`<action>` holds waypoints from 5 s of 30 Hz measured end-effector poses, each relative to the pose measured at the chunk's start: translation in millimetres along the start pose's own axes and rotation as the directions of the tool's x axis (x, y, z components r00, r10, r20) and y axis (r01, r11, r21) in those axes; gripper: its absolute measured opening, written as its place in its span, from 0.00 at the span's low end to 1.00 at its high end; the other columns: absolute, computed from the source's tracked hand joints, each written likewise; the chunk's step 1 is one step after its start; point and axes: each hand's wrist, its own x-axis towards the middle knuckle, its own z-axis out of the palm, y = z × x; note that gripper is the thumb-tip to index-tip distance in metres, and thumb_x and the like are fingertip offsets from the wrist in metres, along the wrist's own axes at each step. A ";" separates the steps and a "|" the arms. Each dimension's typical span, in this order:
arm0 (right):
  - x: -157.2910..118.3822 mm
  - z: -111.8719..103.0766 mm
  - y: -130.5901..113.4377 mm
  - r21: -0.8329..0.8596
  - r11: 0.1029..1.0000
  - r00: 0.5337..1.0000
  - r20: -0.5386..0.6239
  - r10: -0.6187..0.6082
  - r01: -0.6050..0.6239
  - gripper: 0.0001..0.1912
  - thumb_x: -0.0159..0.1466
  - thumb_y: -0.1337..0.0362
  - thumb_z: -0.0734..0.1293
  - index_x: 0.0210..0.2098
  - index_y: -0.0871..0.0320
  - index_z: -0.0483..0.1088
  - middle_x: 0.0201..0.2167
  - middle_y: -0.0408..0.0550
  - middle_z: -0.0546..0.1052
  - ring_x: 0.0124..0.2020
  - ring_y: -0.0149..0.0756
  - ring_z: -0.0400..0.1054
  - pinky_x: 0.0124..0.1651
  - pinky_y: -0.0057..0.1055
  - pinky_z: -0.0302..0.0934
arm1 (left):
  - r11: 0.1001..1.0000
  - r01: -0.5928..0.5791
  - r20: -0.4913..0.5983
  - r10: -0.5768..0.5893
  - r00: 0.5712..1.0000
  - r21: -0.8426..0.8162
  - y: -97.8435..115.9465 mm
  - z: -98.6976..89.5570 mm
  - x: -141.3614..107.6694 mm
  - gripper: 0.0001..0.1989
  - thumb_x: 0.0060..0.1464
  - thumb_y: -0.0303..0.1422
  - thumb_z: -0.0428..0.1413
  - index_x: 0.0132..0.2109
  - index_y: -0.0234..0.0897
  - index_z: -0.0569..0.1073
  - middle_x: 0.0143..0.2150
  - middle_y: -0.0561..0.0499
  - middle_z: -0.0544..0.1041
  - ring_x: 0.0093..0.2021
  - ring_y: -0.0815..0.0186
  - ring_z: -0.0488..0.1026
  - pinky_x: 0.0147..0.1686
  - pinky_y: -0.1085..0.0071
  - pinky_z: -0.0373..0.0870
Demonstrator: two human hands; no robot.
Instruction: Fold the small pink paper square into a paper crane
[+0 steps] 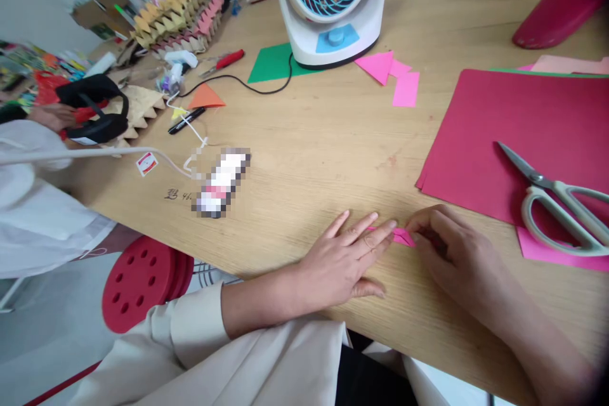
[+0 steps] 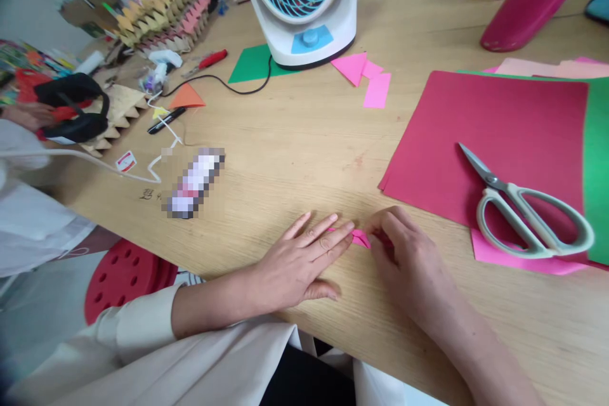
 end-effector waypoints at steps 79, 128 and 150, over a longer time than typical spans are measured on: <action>-10.3 4.2 -0.4 -0.139 0.990 0.994 -0.111 -0.012 -0.004 0.02 0.64 0.67 0.63 0.35 0.56 0.67 0.36 0.48 0.73 0.32 0.35 0.69 0.33 0.31 0.62 | 0.988 0.058 -0.068 -0.048 0.996 0.144 18.3 1.4 6.1 0.49 0.56 0.64 0.39 0.69 0.27 0.59 0.72 0.36 0.57 0.71 0.52 0.56 0.67 0.59 0.55; -16.3 2.3 5.4 -0.190 0.981 0.993 -0.107 -0.056 0.035 0.04 0.68 0.66 0.63 0.40 0.57 0.69 0.40 0.49 0.73 0.38 0.36 0.71 0.38 0.32 0.64 | 0.988 0.065 -0.082 -0.054 0.995 0.141 24.9 5.1 10.1 0.48 0.60 0.62 0.37 0.72 0.27 0.50 0.74 0.39 0.51 0.74 0.54 0.50 0.70 0.58 0.49; -28.5 -15.6 13.4 -0.088 0.989 0.992 0.053 -0.114 0.118 0.13 0.71 0.65 0.59 0.50 0.52 0.71 0.51 0.51 0.73 0.48 0.38 0.72 0.46 0.35 0.68 | 0.990 0.106 -0.050 -0.102 0.994 0.094 28.9 2.9 16.8 0.49 0.59 0.63 0.36 0.72 0.27 0.49 0.75 0.40 0.48 0.74 0.53 0.46 0.70 0.52 0.48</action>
